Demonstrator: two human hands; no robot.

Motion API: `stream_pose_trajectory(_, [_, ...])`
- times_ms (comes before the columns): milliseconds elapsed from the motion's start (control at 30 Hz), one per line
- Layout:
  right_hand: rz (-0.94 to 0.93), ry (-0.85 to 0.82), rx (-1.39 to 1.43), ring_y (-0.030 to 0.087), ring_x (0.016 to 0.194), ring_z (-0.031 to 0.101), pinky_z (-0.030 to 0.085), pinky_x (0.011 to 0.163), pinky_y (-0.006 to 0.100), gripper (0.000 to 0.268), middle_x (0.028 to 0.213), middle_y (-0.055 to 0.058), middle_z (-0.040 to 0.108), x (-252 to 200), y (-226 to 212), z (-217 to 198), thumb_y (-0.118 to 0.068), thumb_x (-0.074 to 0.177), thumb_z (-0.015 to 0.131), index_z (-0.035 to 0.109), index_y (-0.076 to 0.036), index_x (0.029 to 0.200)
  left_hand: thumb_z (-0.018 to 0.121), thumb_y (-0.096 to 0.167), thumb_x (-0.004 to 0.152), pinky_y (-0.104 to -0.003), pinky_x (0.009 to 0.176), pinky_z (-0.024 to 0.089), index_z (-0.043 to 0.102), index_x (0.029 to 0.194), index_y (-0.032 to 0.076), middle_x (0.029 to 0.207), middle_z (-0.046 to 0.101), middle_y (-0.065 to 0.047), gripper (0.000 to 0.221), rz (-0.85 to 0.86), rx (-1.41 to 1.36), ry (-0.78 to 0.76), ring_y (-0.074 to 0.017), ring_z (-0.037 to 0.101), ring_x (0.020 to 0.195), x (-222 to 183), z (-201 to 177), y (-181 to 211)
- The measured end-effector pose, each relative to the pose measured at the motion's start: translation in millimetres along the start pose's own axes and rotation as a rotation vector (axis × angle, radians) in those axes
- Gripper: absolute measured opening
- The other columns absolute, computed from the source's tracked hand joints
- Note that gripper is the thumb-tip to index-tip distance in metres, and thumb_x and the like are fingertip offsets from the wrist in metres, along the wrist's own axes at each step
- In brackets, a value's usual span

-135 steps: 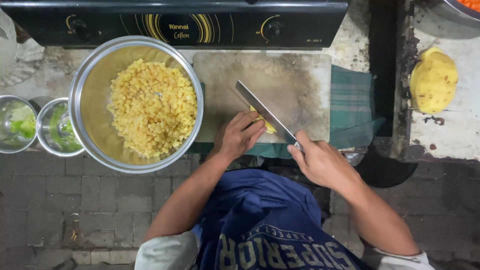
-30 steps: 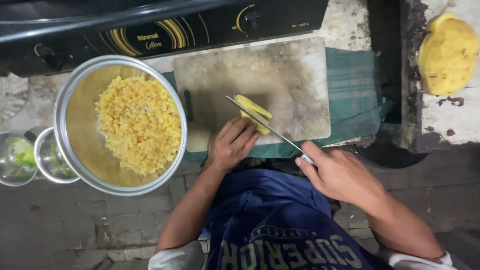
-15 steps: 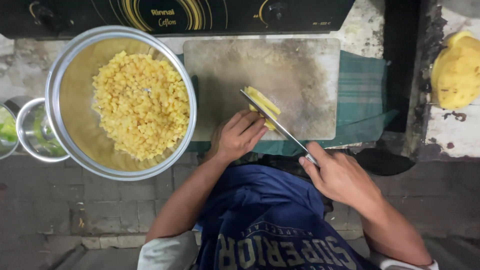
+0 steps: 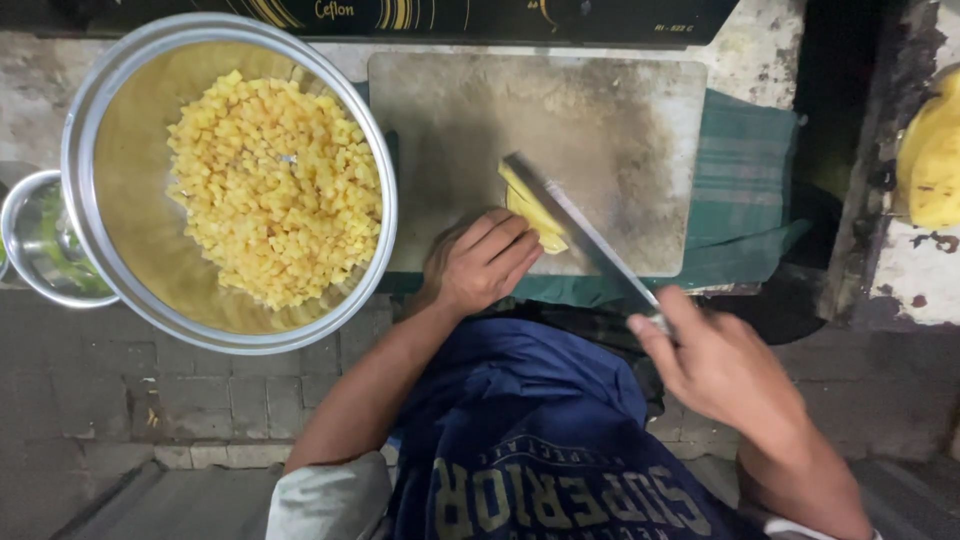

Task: Chopping a potato into small cubes on a cutting board using a knife

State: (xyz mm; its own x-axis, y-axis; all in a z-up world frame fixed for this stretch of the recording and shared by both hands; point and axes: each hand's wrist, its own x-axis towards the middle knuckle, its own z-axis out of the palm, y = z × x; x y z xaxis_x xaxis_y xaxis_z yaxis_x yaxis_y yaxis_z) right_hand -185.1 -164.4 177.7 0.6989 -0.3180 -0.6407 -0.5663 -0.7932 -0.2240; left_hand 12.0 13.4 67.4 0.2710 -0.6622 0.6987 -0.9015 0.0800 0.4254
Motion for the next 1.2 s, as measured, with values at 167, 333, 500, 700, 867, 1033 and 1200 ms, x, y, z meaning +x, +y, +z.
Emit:
stream_pose_trajectory(167, [0.031,0.082,-0.008,0.055,0.08,0.056,0.041,0.059,0.057,0.032,0.064,0.025,0.062,-3.6,7.2,-5.7,-0.045,0.096,0.05,0.039,-0.015,0.098,0.069,0.005,0.094,-0.038,0.083,0.055,0.065,0.095,-0.003,0.097,0.062,-0.014,0.009,-0.011,-0.012,-0.012,-0.0299,0.061,0.085,-3.9,4.5,0.6])
stream_pose_trajectory(333, [-0.018,0.027,-0.034,0.058,0.079,0.053,0.039,0.058,0.055,0.032,0.06,0.028,0.059,5.7,6.5,2.7,-0.047,0.097,0.049,0.039,-0.017,0.097,0.065,0.005,0.095,-0.038,0.079,0.055,0.064,0.095,-0.004,0.097,0.061,-0.015,0.009,-0.022,-0.016,0.041,-0.0314,0.059,0.081,-14.3,20.0,-1.4])
stream_pose_trajectory(500, [-0.012,0.034,0.037,0.05,0.07,0.067,0.051,0.065,0.058,0.021,0.06,0.023,0.065,7.2,5.7,-0.4,-0.04,0.091,0.051,0.049,-0.02,0.098,0.066,0.015,0.093,-0.041,0.069,0.058,0.072,0.093,0.001,0.09,0.066,-0.016,0.015,0.02,0.008,0.281,-0.0331,0.064,0.073,-20.1,39.1,-6.0])
stream_pose_trajectory(700, [-0.039,0.007,0.046,0.048,0.074,0.068,0.053,0.066,0.056,0.018,0.065,0.022,0.067,5.8,-1.0,-1.2,-0.036,0.088,0.052,0.049,-0.021,0.098,0.068,0.012,0.092,-0.039,0.069,0.056,0.071,0.099,0.002,0.091,0.064,-0.016,0.013,0.019,0.01,0.241,-0.0312,0.062,0.073,-16.2,32.5,-4.1])
stream_pose_trajectory(867, [-0.025,-0.036,0.067,0.048,0.076,0.069,0.053,0.068,0.056,0.018,0.069,0.024,0.068,6.7,-1.3,-1.4,-0.037,0.089,0.052,0.052,-0.022,0.099,0.066,0.014,0.093,-0.04,0.07,0.056,0.072,0.101,0.001,0.093,0.064,-0.017,0.015,0.005,0.004,0.223,-0.0325,0.062,0.074,-15.6,30.3,-2.6])
stream_pose_trajectory(1033, [-0.022,-0.058,0.076,0.048,0.076,0.069,0.053,0.068,0.056,0.017,0.069,0.024,0.069,4.5,-4.1,-1.5,-0.036,0.089,0.052,0.052,-0.022,0.099,0.062,0.016,0.096,-0.039,0.072,0.055,0.072,0.104,0.002,0.095,0.065,-0.015,0.019,-0.01,0.012,0.194,-0.0321,0.062,0.076,-17.4,30.5,-3.5])
stream_pose_trajectory(1200, [-0.025,-0.075,0.094,0.051,0.074,0.067,0.051,0.067,0.058,0.018,0.068,0.028,0.066,3.9,-3.1,-1.2,-0.035,0.09,0.051,0.052,-0.019,0.1,0.064,0.014,0.095,-0.04,0.072,0.056,0.072,0.102,0.002,0.095,0.065,-0.016,0.016,-0.017,0.021,0.181,-0.034,0.063,0.075,-14.8,27.0,-1.4])
